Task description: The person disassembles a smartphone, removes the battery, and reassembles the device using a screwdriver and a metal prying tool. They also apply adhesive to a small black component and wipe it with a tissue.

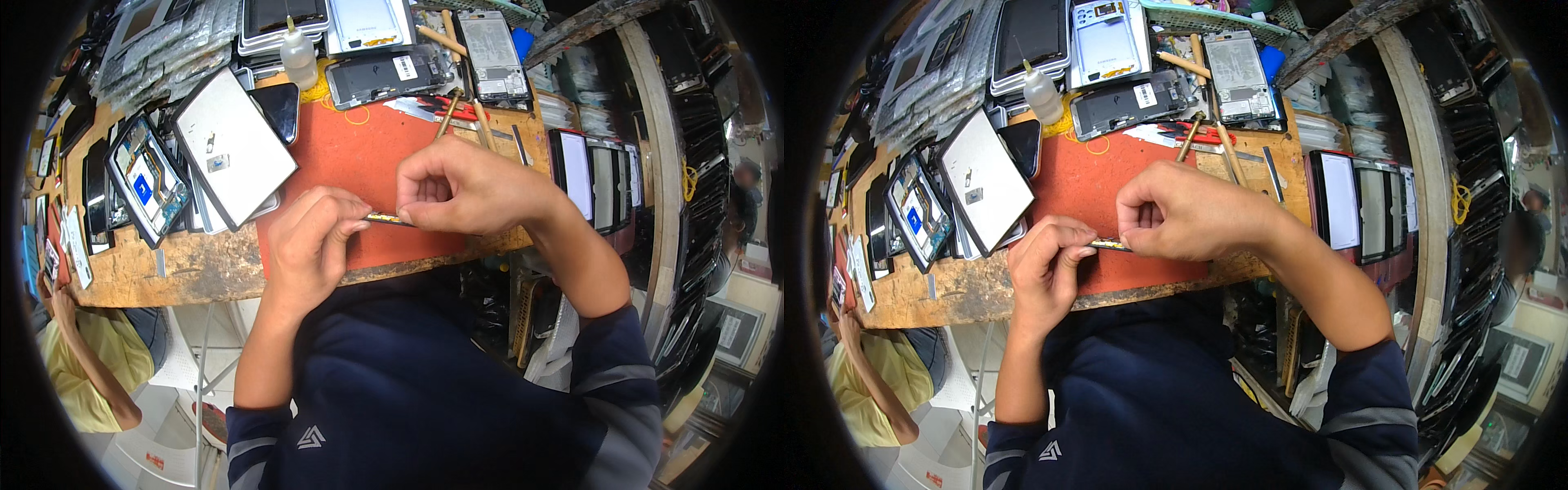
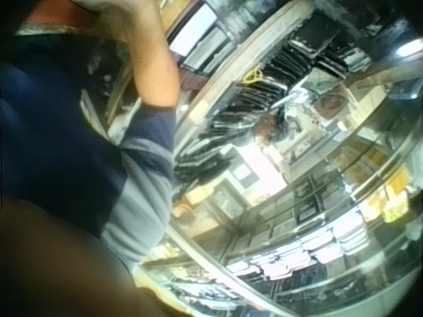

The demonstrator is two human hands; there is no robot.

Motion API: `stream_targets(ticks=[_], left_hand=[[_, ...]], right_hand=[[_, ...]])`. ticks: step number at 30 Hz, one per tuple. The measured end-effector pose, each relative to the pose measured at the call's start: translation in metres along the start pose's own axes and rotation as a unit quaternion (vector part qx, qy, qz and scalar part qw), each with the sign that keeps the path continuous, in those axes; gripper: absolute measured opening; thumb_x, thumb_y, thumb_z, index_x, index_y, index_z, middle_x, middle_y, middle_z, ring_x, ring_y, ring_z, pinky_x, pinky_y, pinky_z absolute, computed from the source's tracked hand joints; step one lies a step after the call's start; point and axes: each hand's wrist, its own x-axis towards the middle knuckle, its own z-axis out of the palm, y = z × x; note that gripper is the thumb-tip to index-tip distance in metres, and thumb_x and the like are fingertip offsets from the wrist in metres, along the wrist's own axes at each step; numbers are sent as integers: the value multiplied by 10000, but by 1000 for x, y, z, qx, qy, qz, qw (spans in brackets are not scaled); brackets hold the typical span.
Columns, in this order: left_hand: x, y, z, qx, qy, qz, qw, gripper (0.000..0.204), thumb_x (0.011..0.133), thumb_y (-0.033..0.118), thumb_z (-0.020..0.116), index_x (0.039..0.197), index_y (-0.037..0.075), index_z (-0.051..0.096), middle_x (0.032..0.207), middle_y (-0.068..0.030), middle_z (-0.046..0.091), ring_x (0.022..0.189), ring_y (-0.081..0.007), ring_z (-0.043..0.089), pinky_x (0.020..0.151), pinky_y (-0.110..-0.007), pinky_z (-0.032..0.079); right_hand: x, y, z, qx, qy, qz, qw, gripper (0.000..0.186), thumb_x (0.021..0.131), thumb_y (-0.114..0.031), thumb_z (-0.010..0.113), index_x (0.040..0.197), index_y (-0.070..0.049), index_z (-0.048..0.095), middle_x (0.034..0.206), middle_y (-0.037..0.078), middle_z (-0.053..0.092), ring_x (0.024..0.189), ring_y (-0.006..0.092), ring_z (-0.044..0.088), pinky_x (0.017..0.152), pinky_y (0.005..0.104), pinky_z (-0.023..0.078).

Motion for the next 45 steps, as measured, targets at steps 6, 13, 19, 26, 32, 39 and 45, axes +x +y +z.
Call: stream_targets(ticks=[6,13,19,26,32,39,45], left_hand=[[1,0,0,0,-1,-3,1000,77,904,-43,762,956,-18,711,914,-133,750,838,-286,748,720,-367,583],[1,0,0,4,-2,-1,1000,74,907,-41,760,959,-17,714,917,-131,750,834,-286,747,719,-366,584],[2,0,0,5,-3,-2,1000,84,901,-44,764,965,-18,717,920,-133,751,833,-286,747,719,-366,583],[2,0,1,1,1,-4,1000,91,893,-51,768,957,-18,713,922,-136,752,832,-286,748,715,-365,584],[3,-1,0,8,-2,0,1000,85,904,-87,748,937,-27,698,907,-151,761,806,-249,748,716,-328,583],[2,-1,0,8,-2,3,1000,81,907,-83,747,940,-26,699,908,-149,762,791,-242,742,708,-324,580],[2,-1,1,6,-1,0,1000,85,904,-35,767,964,-8,713,913,-126,752,819,-277,746,699,-360,582]], right_hand=[[1,0,-2,7,-7,8,1000,100,973,-68,747,888,-19,731,743,-60,667,671,14,578,610,219,469],[2,0,-3,15,-12,12,1000,108,974,-76,753,886,-16,732,736,-58,663,669,14,573,612,220,474],[2,-1,-4,29,-10,25,999,119,930,-98,749,860,-3,733,747,-10,685,702,58,605,660,264,527],[3,-2,-5,27,-13,26,999,123,936,-107,749,867,-5,739,751,-9,688,710,59,609,666,266,529],[3,-2,-6,28,-15,30,999,114,933,-96,750,868,-3,742,755,-6,694,713,62,612,670,268,531],[3,-2,-6,29,-15,25,999,110,932,-86,753,868,3,741,757,-2,697,713,64,614,671,270,533],[3,-2,-6,32,-14,32,999,105,933,-82,753,871,3,743,764,0,702,716,64,617,674,268,533]])
